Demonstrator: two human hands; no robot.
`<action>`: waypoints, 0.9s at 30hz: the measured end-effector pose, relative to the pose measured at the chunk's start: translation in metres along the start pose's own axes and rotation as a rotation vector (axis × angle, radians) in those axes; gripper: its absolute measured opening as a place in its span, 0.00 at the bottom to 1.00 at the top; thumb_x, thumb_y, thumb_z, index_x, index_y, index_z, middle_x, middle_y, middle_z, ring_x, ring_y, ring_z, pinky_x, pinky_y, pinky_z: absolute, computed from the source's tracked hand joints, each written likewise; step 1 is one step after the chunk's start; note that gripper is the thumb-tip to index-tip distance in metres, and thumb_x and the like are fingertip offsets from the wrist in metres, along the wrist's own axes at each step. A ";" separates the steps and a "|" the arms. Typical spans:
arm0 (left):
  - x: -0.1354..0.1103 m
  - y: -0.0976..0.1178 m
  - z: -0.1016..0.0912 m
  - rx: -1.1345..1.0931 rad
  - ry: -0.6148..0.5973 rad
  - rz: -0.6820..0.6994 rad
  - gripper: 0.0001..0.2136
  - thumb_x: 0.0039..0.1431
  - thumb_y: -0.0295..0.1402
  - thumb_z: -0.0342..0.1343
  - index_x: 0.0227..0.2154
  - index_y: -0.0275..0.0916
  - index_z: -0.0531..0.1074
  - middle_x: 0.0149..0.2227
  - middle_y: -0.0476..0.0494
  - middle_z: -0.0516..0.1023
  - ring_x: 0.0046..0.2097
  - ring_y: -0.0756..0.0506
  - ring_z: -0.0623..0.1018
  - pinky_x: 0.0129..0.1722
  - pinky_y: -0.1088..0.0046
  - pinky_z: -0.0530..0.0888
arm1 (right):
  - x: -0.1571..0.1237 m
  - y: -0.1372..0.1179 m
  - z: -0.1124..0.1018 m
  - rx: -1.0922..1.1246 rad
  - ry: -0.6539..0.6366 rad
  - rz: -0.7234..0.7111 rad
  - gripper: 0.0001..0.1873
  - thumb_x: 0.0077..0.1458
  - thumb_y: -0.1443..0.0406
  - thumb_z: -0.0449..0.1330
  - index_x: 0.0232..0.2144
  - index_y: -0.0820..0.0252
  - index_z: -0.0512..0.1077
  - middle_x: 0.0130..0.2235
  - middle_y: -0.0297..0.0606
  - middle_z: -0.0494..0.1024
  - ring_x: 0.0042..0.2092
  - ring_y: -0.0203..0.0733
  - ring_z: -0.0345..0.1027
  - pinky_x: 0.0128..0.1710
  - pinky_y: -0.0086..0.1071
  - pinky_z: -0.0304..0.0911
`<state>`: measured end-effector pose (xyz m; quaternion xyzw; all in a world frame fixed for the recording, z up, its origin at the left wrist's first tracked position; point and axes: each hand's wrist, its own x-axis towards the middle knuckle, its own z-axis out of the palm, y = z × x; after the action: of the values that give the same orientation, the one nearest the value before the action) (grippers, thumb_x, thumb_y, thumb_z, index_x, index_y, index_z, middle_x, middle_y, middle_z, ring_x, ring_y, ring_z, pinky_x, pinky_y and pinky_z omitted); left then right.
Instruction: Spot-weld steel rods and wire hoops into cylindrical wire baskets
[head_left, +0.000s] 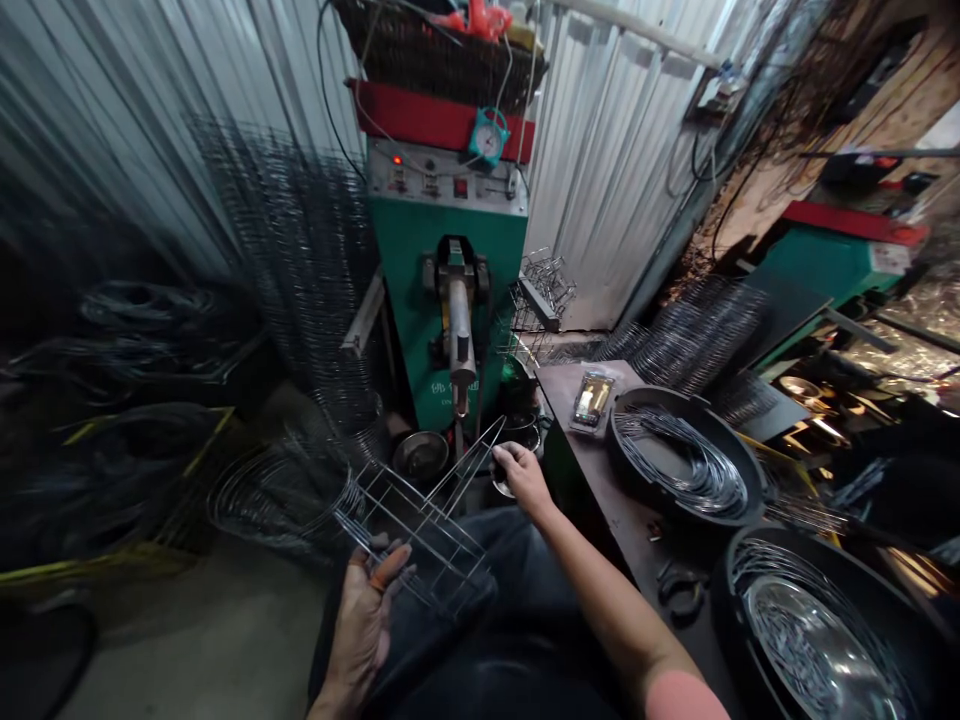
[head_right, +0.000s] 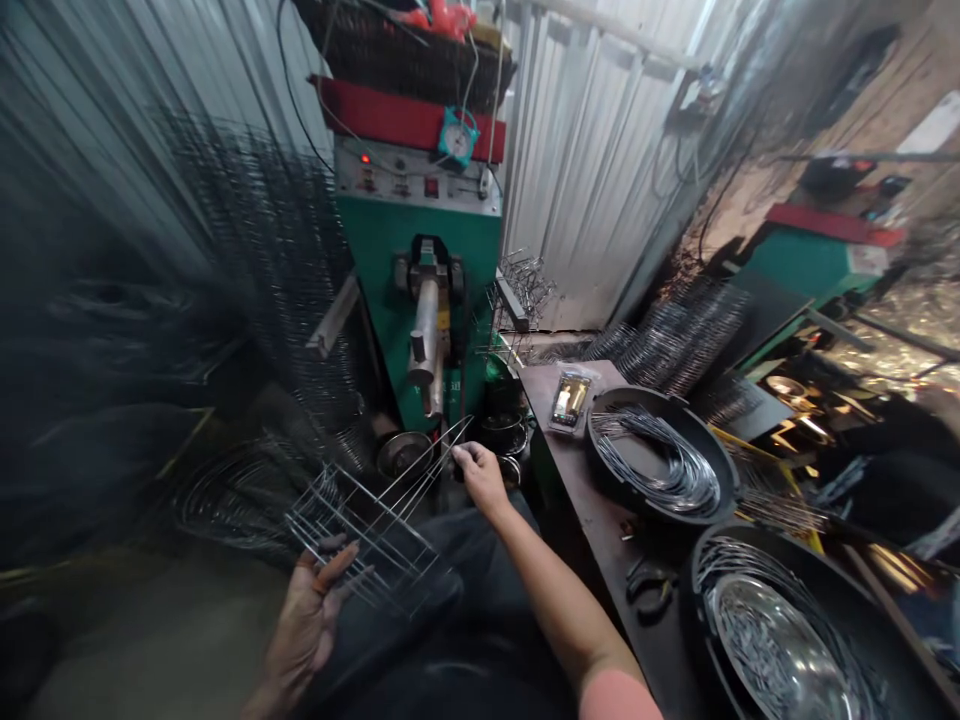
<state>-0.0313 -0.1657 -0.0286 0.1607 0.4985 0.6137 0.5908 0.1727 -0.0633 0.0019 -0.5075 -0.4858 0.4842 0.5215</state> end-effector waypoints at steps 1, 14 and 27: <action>0.001 -0.001 0.000 -0.002 0.007 0.004 0.20 0.32 0.36 0.67 0.33 0.44 0.69 0.41 0.52 0.67 0.43 0.49 0.70 0.38 0.73 0.71 | 0.000 -0.001 0.000 -0.032 0.006 -0.014 0.15 0.49 0.55 0.55 0.21 0.60 0.66 0.20 0.30 0.66 0.23 0.31 0.57 0.23 0.25 0.53; 0.020 -0.001 -0.002 0.049 -0.022 -0.027 0.19 0.34 0.37 0.66 0.32 0.43 0.69 0.42 0.51 0.66 0.44 0.47 0.69 0.37 0.71 0.72 | 0.011 0.004 0.014 0.077 -0.083 0.049 0.16 0.48 0.53 0.57 0.21 0.61 0.65 0.20 0.30 0.67 0.22 0.30 0.59 0.24 0.26 0.56; 0.041 0.003 -0.002 0.067 -0.019 -0.032 0.16 0.33 0.36 0.65 0.30 0.42 0.71 0.42 0.47 0.67 0.45 0.41 0.70 0.34 0.68 0.73 | 0.029 0.010 0.023 0.179 -0.119 0.097 0.15 0.48 0.55 0.57 0.23 0.61 0.65 0.21 0.30 0.66 0.22 0.29 0.59 0.24 0.25 0.56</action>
<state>-0.0451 -0.1300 -0.0426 0.1782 0.5157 0.5855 0.5996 0.1518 -0.0334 -0.0074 -0.4521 -0.4459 0.5796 0.5108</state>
